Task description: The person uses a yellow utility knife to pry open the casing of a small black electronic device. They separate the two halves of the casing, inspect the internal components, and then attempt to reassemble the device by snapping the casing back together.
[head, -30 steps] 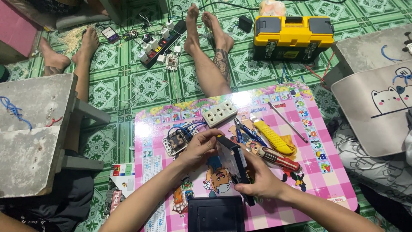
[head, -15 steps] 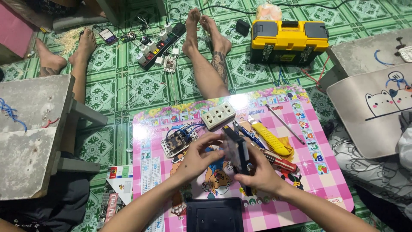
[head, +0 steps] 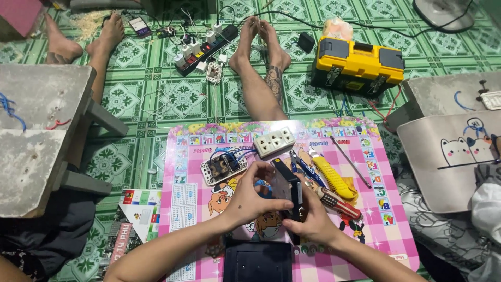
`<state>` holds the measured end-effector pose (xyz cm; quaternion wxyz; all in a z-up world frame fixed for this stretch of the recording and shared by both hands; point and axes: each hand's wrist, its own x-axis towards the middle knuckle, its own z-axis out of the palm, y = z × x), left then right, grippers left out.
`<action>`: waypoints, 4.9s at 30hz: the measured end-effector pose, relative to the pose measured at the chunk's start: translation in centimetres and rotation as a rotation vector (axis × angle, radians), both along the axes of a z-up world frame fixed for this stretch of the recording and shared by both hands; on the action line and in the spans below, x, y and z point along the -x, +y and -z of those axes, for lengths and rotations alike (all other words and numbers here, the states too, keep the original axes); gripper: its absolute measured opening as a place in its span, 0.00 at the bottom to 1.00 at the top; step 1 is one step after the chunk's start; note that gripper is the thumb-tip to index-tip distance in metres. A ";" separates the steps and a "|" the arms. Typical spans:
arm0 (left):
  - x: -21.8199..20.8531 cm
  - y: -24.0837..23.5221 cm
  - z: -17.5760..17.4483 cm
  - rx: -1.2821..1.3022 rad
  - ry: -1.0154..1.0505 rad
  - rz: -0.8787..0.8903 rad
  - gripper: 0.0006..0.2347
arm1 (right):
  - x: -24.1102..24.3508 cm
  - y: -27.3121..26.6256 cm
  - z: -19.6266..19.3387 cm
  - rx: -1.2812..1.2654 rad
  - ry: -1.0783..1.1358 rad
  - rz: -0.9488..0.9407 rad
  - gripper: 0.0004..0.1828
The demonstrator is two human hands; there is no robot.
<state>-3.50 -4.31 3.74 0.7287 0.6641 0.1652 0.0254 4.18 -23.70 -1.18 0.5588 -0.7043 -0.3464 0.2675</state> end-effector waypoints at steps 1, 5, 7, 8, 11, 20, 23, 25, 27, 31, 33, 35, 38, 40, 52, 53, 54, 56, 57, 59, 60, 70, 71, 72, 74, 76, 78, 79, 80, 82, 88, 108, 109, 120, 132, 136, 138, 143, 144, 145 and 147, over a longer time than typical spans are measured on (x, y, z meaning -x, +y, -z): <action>-0.1 0.0 0.1 -0.004 0.013 0.004 0.32 | 0.2 0.1 -0.1 0.016 0.082 0.045 0.57; -0.2 -0.1 0.6 -0.030 0.017 0.031 0.34 | 0.5 0.0 0.6 -0.004 0.202 0.097 0.59; -0.1 -0.1 0.8 -0.029 0.009 0.045 0.35 | 0.4 0.1 0.3 -0.030 0.104 0.069 0.56; -0.1 -0.1 0.9 -0.030 0.002 0.056 0.36 | 0.3 0.1 0.2 -0.058 0.006 0.038 0.53; -0.2 0.1 0.8 -0.018 -0.059 0.058 0.35 | 0.3 -0.3 0.8 0.076 0.014 0.099 0.58; -0.2 -0.3 0.4 -0.027 -0.189 0.103 0.40 | 0.5 0.9 -2.2 0.049 -0.104 0.121 0.59; -0.2 -0.5 0.7 -0.063 -0.160 0.093 0.44 | 0.9 1.6 -4.2 0.023 -0.035 0.127 0.52; -0.5 -0.4 1.0 -0.035 -0.149 0.088 0.44 | 0.4 1.0 -2.6 0.019 -0.056 0.110 0.55; -0.7 -0.1 1.2 -0.007 -0.137 0.084 0.43 | -0.1 0.5 -1.6 0.016 -0.078 0.094 0.58; -0.9 0.7 1.3 -0.024 -0.133 0.105 0.45 | -1.0 0.1 -2.3 0.018 -0.330 0.081 0.55; -0.9 1.3 2.3 -0.009 -0.094 0.122 0.44 | -2.4 -0.5 -2.6 -0.063 -0.397 0.118 0.50; -0.9 1.8 4.4 0.191 -0.197 0.055 0.47 | -4.5 -2.0 -2.0 -0.047 -0.722 0.317 0.30; -0.9 1.8 1.6 0.299 -0.182 0.084 0.43 | -5.8 -3.8 -5.7 0.335 -0.993 0.344 0.19; -0.7 2.1 2.2 0.284 -0.127 0.130 0.43 | -5.9 -3.8 -5.9 0.550 -0.972 0.338 0.16; -0.3 2.7 -1.4 -0.342 0.130 0.439 0.37 | -8.7 -4.1 -5.0 0.918 -0.637 0.157 0.27; -0.1 2.5 -2.4 -0.472 0.106 0.463 0.35 | -8.7 -4.3 -5.2 0.872 -0.623 0.187 0.24; 0.0 2.4 -2.4 -0.464 0.122 0.462 0.35 | -9.0 -5.4 -4.6 0.875 -0.611 0.174 0.24; 0.1 2.0 -2.5 -0.703 0.050 0.544 0.32 | -9.6 -7.5 -3.8 0.549 -0.888 0.260 0.21; 0.1 1.9 -2.0 -0.694 0.059 0.537 0.32 | -9.4 -7.6 -4.8 0.551 -0.884 0.245 0.21; 0.3 1.8 -1.2 -0.852 0.045 0.646 0.32 | -8.9 -7.6 -6.8 0.449 -0.807 0.193 0.19; 0.4 2.0 -0.7 -0.844 0.055 0.638 0.32 | -8.7 -7.4 -7.2 0.449 -0.802 0.178 0.19; 1.3 4.0 2.3 -1.190 -0.369 0.538 0.22 | -7.0 -7.7 -6.0 -0.183 -0.534 0.152 0.26; 1.3 4.1 2.6 -1.233 -0.466 0.448 0.20 | -6.6 -8.2 -5.1 -0.238 -0.361 0.275 0.29; 1.4 4.2 2.8 -1.226 -0.457 0.450 0.20 | -6.3 -7.9 -5.6 -0.232 -0.352 0.272 0.29; 1.5 4.3 3.0 -1.273 -0.566 0.346 0.22 | -5.8 -7.3 -6.7 -0.064 -0.636 0.263 0.26; 1.6 3.9 3.1 -1.272 -0.621 0.276 0.20 | -7.0 -9.7 -4.6 -0.124 -0.660 0.107 0.25; 1.7 3.8 3.3 -1.274 -0.671 0.195 0.19 | -6.9 -9.7 -4.9 -0.188 -0.683 -0.060 0.24; 1.9 3.7 3.6 -1.253 -0.666 0.184 0.20 | -6.0 -8.7 -6.2 -0.148 -0.806 -0.052 0.18; 2.1 3.7 3.9 -1.233 -0.660 0.173 0.20 | -5.1 -7.7 -7.5 -0.108 -0.928 -0.045 0.12; 2.1 3.6 4.0 -1.237 -0.672 0.163 0.20 | -3.9 -6.4 -8.7 -0.083 -0.928 -0.051 0.10; 2.1 3.6 4.6 -1.236 -0.682 0.140 0.20 | -2.9 -5.9 -9.2 0.033 -0.966 -0.065 0.10; 2.3 3.0 3.4 -1.211 -0.843 0.062 0.20 | -0.7 -5.8 -11.9 0.834 -1.483 -0.399 0.35; 2.4 2.8 3.5 -1.230 -0.861 0.062 0.19 | -0.2 -5.6 -12.0 0.867 -1.459 -0.362 0.31; 2.2 2.0 4.0 -1.251 -0.912 -0.029 0.19 | 2.3 -4.5 -11.4 0.649 -1.676 -0.199 0.21; 2.5 0.9 5.0 -1.177 -0.931 -0.036 0.15 | 0.5 -5.6 -8.7 0.745 -1.871 0.215 0.17; 2.2 0.9 5.1 -1.168 -0.892 -0.031 0.19 | 0.4 -7.2 -10.7 0.725 -1.467 0.150 0.21; 2.0 1.3 4.9 -1.188 -0.902 -0.042 0.22 | 0.6 -7.8 -11.1 0.695 -1.311 0.149 0.21; 2.2 1.4 4.3 -1.160 -0.857 -0.043 0.21 | 0.8 -7.0 -12.1 0.694 -0.948 -0.147 0.27; 2.2 1.4 4.3 -1.158 -0.855 -0.039 0.21 | 0.7 -6.7 -12.0 0.694 -0.944 -0.146 0.27; 2.2 1.3 4.3 -1.166 -0.869 -0.047 0.21 | 0.6 -6.4 -12.0 0.707 -1.001 -0.183 0.27; 2.2 1.3 4.3 -1.171 -0.884 -0.054 0.21 | 0.5 -6.0 -12.0 0.721 -1.057 -0.218 0.27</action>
